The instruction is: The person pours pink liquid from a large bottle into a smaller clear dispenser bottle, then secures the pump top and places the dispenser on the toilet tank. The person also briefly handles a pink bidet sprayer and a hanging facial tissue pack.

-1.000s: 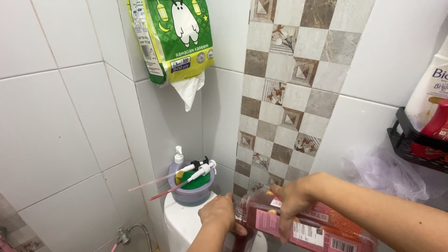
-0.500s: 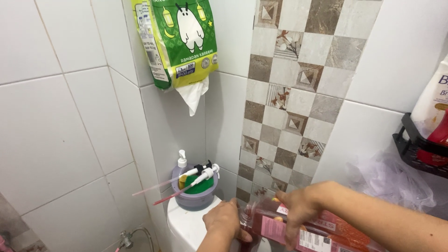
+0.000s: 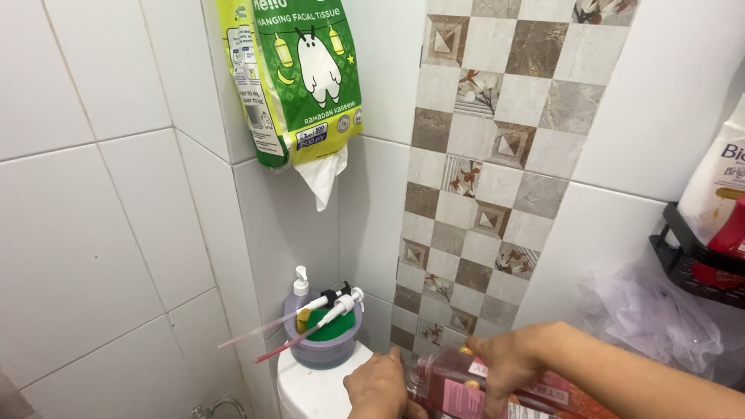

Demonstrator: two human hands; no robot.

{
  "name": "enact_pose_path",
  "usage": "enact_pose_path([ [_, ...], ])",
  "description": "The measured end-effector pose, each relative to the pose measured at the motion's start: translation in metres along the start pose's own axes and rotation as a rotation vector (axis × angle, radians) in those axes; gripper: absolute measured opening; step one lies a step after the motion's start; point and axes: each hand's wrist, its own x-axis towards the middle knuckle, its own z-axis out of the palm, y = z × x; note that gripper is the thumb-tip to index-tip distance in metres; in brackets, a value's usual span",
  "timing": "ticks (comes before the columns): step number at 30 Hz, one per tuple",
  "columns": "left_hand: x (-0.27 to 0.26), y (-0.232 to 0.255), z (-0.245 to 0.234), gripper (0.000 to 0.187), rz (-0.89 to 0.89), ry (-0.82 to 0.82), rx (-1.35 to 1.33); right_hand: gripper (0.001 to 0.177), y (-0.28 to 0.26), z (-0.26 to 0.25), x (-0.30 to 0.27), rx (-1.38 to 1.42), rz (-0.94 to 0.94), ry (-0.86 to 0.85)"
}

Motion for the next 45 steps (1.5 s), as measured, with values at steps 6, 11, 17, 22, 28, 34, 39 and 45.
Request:
enact_pose_path([
  [6, -0.012, -0.001, -0.002, 0.095, 0.036, 0.02, 0.014, 0.113, -0.011, -0.004, -0.018, -0.011, 0.047, 0.009],
  [11, -0.017, 0.002, -0.006, 0.103, 0.017, -0.023, 0.05, 0.137, -0.013, 0.001, -0.02, 0.047, 0.083, 0.006],
  [17, -0.017, 0.0, -0.002, 0.101, 0.046, 0.036, 0.044, 0.142, -0.018, -0.003, -0.029, 0.15, 0.1, -0.06],
  [22, -0.025, 0.001, -0.002, 0.096, 0.065, 0.057, 0.039, 0.146, -0.016, -0.002, -0.03, 0.185, 0.101, -0.107],
  [28, -0.032, 0.004, -0.002, 0.102, 0.056, 0.084, 0.022, 0.144, -0.018, 0.002, -0.029, 0.189, 0.112, -0.057],
  [34, -0.029, 0.001, -0.001, 0.098, 0.049, 0.083, 0.021, 0.133, -0.029, 0.002, -0.04, 0.036, 0.133, 0.019],
  [39, -0.024, 0.0, 0.002, 0.099, 0.059, 0.091, 0.001, 0.114, -0.024, 0.007, -0.03, 0.15, 0.097, 0.033],
  [45, -0.058, -0.001, 0.001, 0.059, 0.179, 0.277, 0.006, 0.136, 0.022, 0.009, 0.042, 0.04, 0.056, 0.104],
])
